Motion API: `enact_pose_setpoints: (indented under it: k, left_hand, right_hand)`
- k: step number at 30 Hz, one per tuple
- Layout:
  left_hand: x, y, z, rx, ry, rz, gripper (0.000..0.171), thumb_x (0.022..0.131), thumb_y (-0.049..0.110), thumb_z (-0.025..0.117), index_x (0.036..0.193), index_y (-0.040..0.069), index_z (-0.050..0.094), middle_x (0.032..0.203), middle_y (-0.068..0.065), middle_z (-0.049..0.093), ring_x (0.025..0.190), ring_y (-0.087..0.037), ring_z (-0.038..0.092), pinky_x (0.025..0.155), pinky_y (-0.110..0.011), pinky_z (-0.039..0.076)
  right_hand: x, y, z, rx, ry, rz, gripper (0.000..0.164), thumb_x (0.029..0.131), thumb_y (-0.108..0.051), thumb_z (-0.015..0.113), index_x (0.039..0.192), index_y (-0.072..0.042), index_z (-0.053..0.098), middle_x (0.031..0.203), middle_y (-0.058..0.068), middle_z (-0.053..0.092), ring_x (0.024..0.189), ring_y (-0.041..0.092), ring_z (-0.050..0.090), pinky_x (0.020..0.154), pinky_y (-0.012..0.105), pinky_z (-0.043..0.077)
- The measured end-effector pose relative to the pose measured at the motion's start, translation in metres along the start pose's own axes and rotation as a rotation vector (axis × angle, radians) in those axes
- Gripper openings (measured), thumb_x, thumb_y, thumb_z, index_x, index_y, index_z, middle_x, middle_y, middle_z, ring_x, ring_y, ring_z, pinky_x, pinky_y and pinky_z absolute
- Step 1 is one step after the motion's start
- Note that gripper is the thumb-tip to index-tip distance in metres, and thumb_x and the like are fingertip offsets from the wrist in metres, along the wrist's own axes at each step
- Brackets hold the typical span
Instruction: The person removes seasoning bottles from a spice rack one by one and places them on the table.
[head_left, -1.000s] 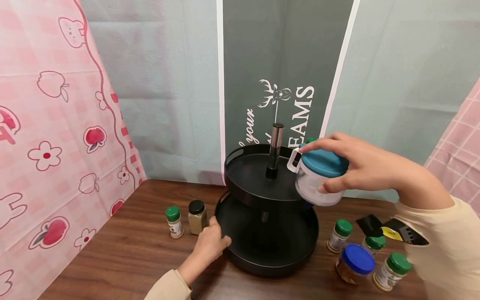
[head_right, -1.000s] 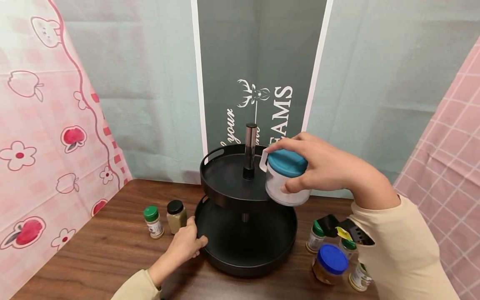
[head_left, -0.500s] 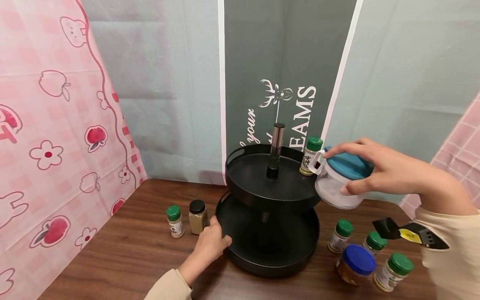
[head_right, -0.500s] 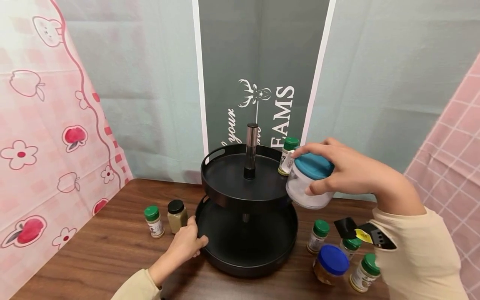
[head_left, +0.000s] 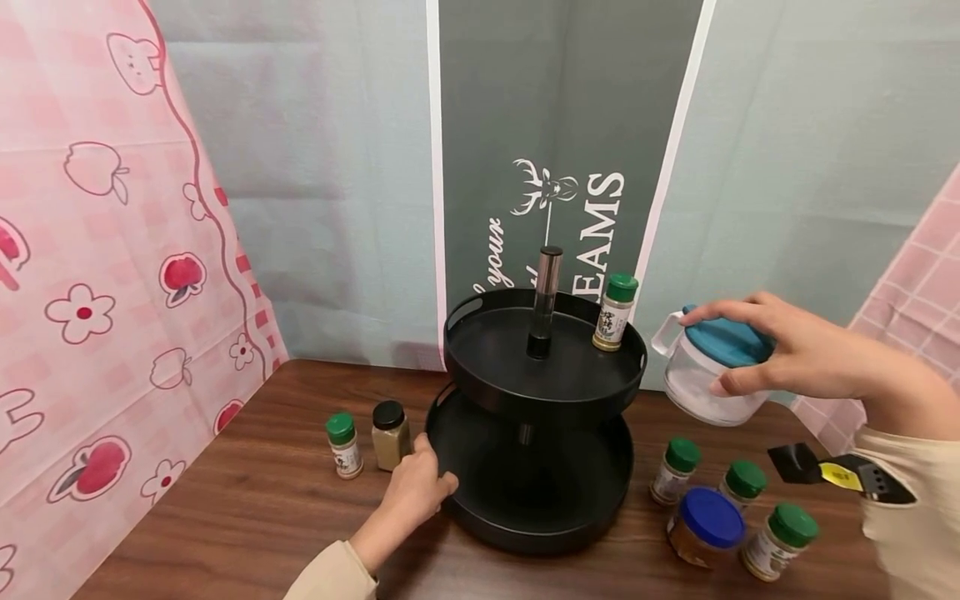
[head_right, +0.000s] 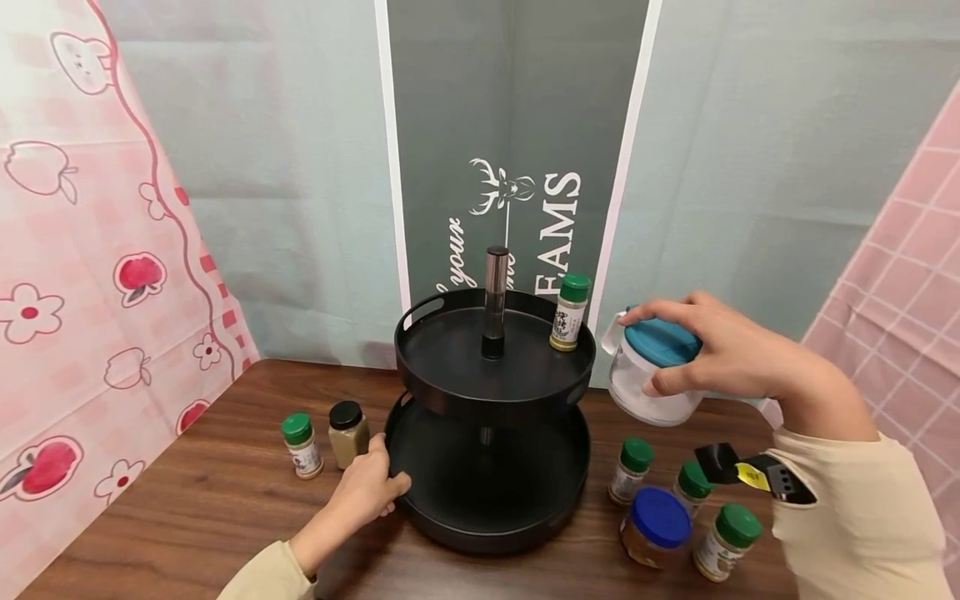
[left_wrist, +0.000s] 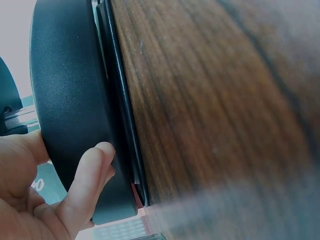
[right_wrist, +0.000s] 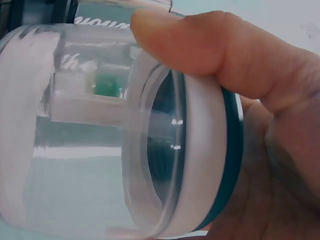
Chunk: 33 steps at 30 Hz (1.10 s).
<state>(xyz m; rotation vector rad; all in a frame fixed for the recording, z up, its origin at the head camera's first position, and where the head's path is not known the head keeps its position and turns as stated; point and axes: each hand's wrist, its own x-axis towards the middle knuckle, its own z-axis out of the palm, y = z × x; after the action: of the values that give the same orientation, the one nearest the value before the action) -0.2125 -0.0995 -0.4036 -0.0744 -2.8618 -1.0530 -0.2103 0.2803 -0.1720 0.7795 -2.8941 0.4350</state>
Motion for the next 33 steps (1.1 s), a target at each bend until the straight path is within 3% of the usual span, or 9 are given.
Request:
enact_pose_setpoints:
  k: [4, 10, 21, 33]
  left_hand:
    - [-0.001, -0.001, 0.0, -0.006, 0.001, 0.002, 0.07, 0.073, 0.013, 0.062, 0.125, -0.019, 0.027, 0.048, -0.003, 0.051, 0.036, -0.011, 0.047, 0.042, -0.031, 0.043]
    - [-0.001, -0.001, 0.0, -0.013, 0.007, 0.006, 0.069, 0.072, 0.012, 0.061, 0.124, -0.018, 0.027, 0.049, -0.004, 0.052, 0.037, -0.011, 0.047, 0.043, -0.032, 0.043]
    - [0.0, 0.0, 0.001, -0.012, 0.01, 0.016, 0.07, 0.072, 0.012, 0.062, 0.124, -0.019, 0.027, 0.048, -0.003, 0.051, 0.035, -0.01, 0.047, 0.043, -0.031, 0.044]
    - [-0.001, -0.001, 0.001, -0.01, 0.016, 0.015, 0.072, 0.072, 0.012, 0.061, 0.126, -0.02, 0.026, 0.047, -0.003, 0.051, 0.035, -0.01, 0.047, 0.043, -0.031, 0.044]
  right_hand:
    - [-0.002, 0.006, 0.007, -0.063, 0.038, -0.033, 0.067, 0.066, -0.032, 0.079, 0.125, -0.025, 0.048, 0.107, 0.022, 0.041, 0.085, 0.032, 0.044, 0.058, 0.038, 0.039]
    - [-0.002, 0.015, 0.017, -0.154, 0.073, -0.043, 0.067, 0.063, -0.034, 0.08, 0.123, -0.025, 0.049, 0.11, 0.029, 0.041, 0.088, 0.043, 0.04, 0.057, 0.042, 0.039]
    - [-0.015, 0.039, 0.033, -0.155, 0.082, 0.0, 0.064, 0.062, -0.029, 0.081, 0.118, -0.024, 0.05, 0.11, 0.031, 0.039, 0.09, 0.048, 0.035, 0.056, 0.047, 0.038]
    - [-0.03, 0.075, 0.045, -0.156, 0.112, 0.025, 0.068, 0.058, -0.03, 0.082, 0.116, -0.019, 0.049, 0.107, 0.034, 0.039, 0.087, 0.045, 0.04, 0.053, 0.046, 0.041]
